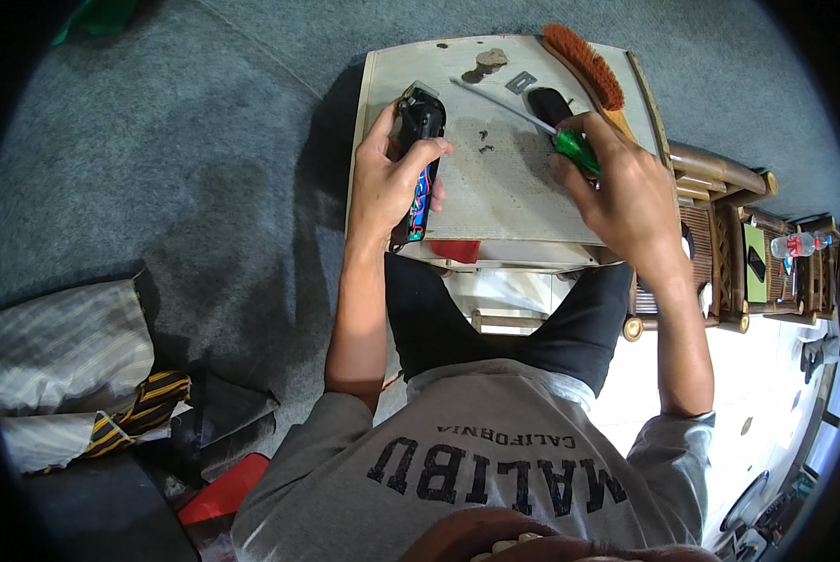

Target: The person uses a green screwdriver to remove screws from the casing of a hair clipper, pulls the plastic cover off to reveal the internal battery and motor, and then places the cover back on and uses the screwdriver to re-tighten the screws.

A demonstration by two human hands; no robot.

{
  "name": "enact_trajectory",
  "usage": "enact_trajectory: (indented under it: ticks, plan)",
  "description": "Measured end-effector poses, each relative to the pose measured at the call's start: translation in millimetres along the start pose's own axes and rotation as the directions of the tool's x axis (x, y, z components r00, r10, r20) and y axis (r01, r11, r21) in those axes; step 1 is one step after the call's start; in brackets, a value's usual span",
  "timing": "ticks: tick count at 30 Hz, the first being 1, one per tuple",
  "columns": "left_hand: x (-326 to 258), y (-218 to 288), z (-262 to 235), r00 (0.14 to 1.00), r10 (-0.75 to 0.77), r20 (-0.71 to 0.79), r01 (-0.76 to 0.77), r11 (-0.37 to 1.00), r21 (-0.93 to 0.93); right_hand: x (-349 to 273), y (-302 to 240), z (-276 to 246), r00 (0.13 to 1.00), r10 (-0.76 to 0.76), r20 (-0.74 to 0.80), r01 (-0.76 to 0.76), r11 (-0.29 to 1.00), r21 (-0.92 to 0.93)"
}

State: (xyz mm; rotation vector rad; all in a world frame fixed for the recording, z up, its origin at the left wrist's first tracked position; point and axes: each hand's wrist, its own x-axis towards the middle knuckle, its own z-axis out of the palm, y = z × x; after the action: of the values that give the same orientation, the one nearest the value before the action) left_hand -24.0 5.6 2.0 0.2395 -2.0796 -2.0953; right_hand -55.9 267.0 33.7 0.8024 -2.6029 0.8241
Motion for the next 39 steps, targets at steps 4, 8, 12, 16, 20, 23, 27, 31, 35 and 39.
enact_trajectory:
  ticks: [4, 8, 12, 16, 20, 23, 27, 31, 35, 39]
  plan:
    - [-1.5, -0.5, -5.6, 0.999, -0.001, 0.039, 0.004, 0.998, -0.060, 15.6, -27.8, 30.0, 0.992, 0.118, -0.035, -0.110, 0.976, 0.189]
    - [-3.5, 1.1, -8.2, 0.998, 0.012, 0.054, -0.008, 0.997, -0.073, 27.5, -38.4, 76.9, 0.984, 0.077, -0.161, -0.035, 0.967, 0.254]
    - [-6.0, -0.9, -9.2, 0.999, 0.022, 0.033, -0.017, 0.990, -0.139, 29.3, -45.8, 87.8, 0.987, 0.113, -0.110, -0.079, 0.959, 0.274]
    - [-6.6, -1.3, -8.9, 0.999, 0.027, 0.040, -0.021, 0.991, -0.135, 29.3, -45.2, 93.7, 0.985, 0.064, -0.157, -0.020, 0.963, 0.268]
    - [-5.2, -2.8, -10.2, 0.998, 0.028, 0.049, -0.022, 0.993, -0.117, 31.2, -46.7, 93.6, 0.981, 0.016, -0.195, 0.031, 0.972, 0.233]
    - [-6.1, -2.7, -9.7, 0.999, 0.026, 0.039, -0.020, 0.990, -0.138, 30.9, -46.5, 97.1, 0.983, 0.024, -0.184, 0.020, 0.972, 0.234]
    - [-7.0, -2.6, -10.1, 0.999, 0.031, 0.036, -0.027, 0.995, -0.096, 31.5, -48.3, 97.3, 0.990, 0.068, -0.123, -0.039, 0.974, 0.225]
    - [-4.6, -3.1, -10.6, 0.999, 0.029, 0.025, -0.027, 0.995, -0.098, 34.4, -48.9, 93.7, 0.989, 0.053, -0.135, -0.023, 0.977, 0.214]
    - [-4.8, -4.7, -9.6, 0.997, 0.067, 0.043, -0.061, 0.990, -0.126, 38.1, -30.8, 86.0, 0.986, 0.090, -0.141, -0.062, 0.981, 0.186]
    - [-3.5, -3.8, -9.1, 0.997, 0.066, 0.028, -0.062, 0.991, -0.116, 55.6, -13.0, 75.1, 0.984, 0.112, -0.138, -0.109, 0.994, 0.031]
